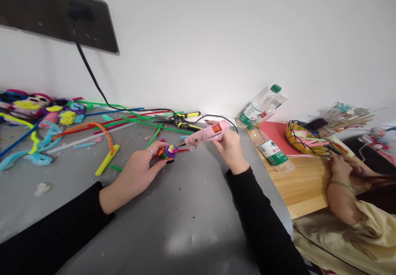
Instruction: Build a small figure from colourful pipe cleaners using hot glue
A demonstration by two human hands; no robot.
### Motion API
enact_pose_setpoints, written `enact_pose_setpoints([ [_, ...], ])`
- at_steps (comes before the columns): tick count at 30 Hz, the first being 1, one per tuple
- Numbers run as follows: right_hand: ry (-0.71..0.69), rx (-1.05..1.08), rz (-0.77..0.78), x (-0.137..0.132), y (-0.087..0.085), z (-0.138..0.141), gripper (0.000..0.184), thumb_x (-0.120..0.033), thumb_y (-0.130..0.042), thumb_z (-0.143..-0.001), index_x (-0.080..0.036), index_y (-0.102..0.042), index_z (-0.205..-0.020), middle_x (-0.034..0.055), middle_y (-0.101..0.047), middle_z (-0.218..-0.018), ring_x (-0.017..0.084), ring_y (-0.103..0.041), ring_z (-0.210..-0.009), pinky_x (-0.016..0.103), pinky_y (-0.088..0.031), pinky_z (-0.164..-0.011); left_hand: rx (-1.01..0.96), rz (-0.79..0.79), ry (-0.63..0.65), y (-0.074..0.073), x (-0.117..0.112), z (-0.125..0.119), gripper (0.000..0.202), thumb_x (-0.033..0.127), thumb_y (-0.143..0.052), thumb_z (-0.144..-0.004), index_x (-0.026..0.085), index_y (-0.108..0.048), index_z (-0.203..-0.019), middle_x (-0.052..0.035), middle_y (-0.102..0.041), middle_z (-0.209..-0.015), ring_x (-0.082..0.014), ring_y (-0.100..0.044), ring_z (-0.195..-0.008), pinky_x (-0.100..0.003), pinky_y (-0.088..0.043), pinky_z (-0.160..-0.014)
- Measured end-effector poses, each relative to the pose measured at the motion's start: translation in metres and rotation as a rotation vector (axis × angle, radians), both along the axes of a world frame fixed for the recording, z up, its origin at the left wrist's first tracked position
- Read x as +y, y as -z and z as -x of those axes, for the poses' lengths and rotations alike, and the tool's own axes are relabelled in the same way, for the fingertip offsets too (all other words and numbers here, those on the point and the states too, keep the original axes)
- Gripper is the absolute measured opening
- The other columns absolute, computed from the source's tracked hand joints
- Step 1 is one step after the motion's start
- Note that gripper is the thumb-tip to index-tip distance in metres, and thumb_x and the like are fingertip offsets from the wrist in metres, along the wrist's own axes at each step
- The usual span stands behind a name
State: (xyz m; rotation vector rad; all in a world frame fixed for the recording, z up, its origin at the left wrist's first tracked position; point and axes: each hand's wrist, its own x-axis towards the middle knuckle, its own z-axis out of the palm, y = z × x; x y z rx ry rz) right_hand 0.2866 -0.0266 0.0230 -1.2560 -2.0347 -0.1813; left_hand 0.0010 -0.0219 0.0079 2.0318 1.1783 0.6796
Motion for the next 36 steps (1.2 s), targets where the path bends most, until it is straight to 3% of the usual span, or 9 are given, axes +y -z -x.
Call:
enact_pose_setpoints([
  [9, 0.012, -0.013, -0.025, 0.0002, 0.0003, 0.0006, 0.027, -0.032, -0.056, -0.102, -0.019, -0.068, -0.123, 0.011, -0.08, -0.11, 0.02, -0.075, -0.077, 0.03, -0.06, -0.074, 0.011, 0.013, -0.02, 0.0021, 0.0008, -0.0003, 0.035, 0.04, -0.046, -0.087, 0.022, -0.06, -0.114, -0.0069, -0.079, -0.097, -0.0274, -0.074, -0.083, -0.034, -0.053, -0.076],
  [19, 0.022, -0.025, -0.012, 0.0006, 0.0003, 0.0003, 0.029, -0.032, -0.056, -0.101, -0.02, -0.068, -0.125, 0.0106, -0.08, -0.111, 0.021, -0.076, -0.083, 0.03, -0.061, -0.076, -0.02, 0.011, -0.03, 0.0004, 0.0003, -0.0008, 0.032, 0.039, -0.047, -0.087, 0.023, -0.059, -0.112, -0.0085, -0.079, -0.103, -0.0293, -0.075, -0.095, -0.035, -0.054, -0.079],
  [36, 0.015, -0.014, -0.041, 0.0012, 0.0033, 0.0006, 0.03, -0.035, -0.055, -0.102, -0.019, -0.068, -0.124, 0.0101, -0.08, -0.105, 0.02, -0.074, -0.077, 0.029, -0.059, -0.073, -0.016, -0.005, -0.019, -0.0009, 0.0003, -0.0006, 0.03, 0.037, -0.048, -0.089, 0.022, -0.059, -0.112, -0.0093, -0.08, -0.103, -0.03, -0.076, -0.098, -0.036, -0.055, -0.08],
])
